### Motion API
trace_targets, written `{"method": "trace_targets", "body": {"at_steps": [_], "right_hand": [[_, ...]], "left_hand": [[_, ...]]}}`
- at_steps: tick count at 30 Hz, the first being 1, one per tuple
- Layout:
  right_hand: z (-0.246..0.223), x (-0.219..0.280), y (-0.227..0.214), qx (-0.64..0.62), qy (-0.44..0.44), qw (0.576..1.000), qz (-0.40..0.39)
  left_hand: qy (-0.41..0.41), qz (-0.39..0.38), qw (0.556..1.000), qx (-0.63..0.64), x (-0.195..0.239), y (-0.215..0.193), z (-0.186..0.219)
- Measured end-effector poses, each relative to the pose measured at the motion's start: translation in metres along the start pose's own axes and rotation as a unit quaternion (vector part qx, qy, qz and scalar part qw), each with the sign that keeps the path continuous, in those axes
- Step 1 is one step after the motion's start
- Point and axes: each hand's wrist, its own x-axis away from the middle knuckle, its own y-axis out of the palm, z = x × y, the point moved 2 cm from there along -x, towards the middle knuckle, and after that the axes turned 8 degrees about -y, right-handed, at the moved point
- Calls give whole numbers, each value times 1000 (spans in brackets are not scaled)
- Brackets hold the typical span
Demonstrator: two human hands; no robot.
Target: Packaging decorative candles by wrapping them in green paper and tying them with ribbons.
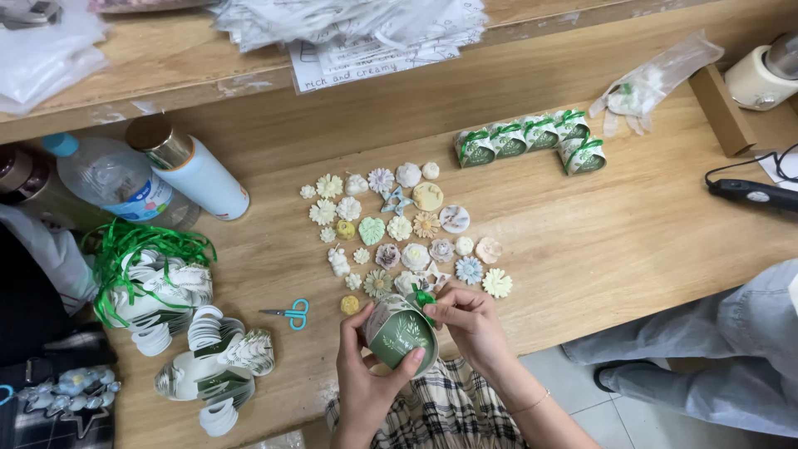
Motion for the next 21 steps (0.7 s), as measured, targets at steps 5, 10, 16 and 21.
{"method": "trace_targets", "body": {"at_steps": [5, 10, 16, 21], "right_hand": [[-3, 0, 5, 5, -17, 1000, -6], [-4, -1, 6, 20, -16, 1000, -13], [-36, -6, 22, 58, 164, 984, -42], [-26, -9, 11, 296, 7, 947, -126]], "left_hand": [[-5, -2, 1000, -3, 0, -2, -3], [-51, -8, 999, -4, -5, -6, -8], [-70, 23, 997, -13, -7, -11, -9], [-73, 22, 995, -65, -6, -11, -7]]}}
